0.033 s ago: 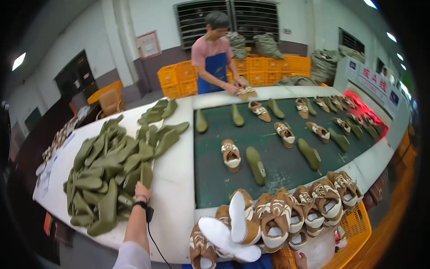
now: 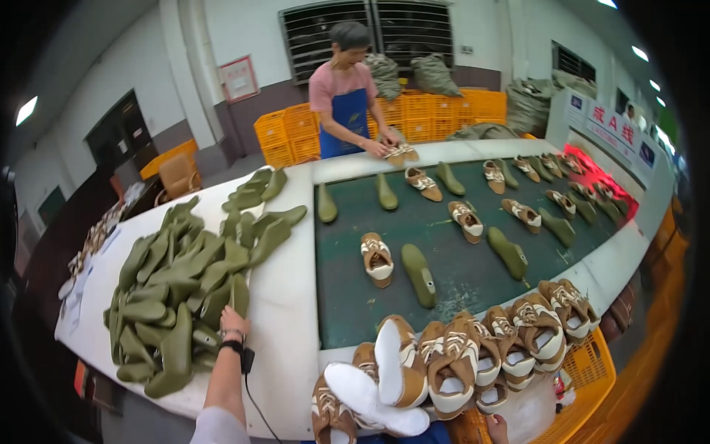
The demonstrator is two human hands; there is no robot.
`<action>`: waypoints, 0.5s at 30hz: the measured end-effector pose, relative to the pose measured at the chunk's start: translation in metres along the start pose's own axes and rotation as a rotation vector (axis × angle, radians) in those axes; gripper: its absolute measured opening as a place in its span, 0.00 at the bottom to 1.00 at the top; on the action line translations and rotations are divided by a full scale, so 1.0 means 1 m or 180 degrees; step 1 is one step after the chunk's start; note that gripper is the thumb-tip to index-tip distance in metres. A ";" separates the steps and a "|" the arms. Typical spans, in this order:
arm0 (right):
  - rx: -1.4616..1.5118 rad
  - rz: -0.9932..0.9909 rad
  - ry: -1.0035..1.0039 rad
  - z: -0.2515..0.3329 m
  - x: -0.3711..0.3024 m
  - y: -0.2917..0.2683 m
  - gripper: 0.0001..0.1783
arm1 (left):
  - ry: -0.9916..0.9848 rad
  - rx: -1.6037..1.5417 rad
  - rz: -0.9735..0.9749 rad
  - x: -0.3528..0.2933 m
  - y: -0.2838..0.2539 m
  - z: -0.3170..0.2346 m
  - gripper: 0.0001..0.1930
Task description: The recorder is assembling sneakers by inserting shoe lasts and arranging them on a conveyor belt in a shoe manufacturing facility.
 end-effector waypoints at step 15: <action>-0.1666 -0.0397 0.0289 0.078 -0.023 -0.020 0.15 | 0.0509 -0.1551 0.1999 -0.011 0.058 -0.064 0.48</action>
Point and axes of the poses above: each hand's wrist, its own x-axis towards the middle knuckle, its own y-axis out of the palm, z = x × y, the point moved 10 cm from there along x, towards the middle knuckle, and after that the axes turned 12 degrees about -x, right-handed, at the moved point
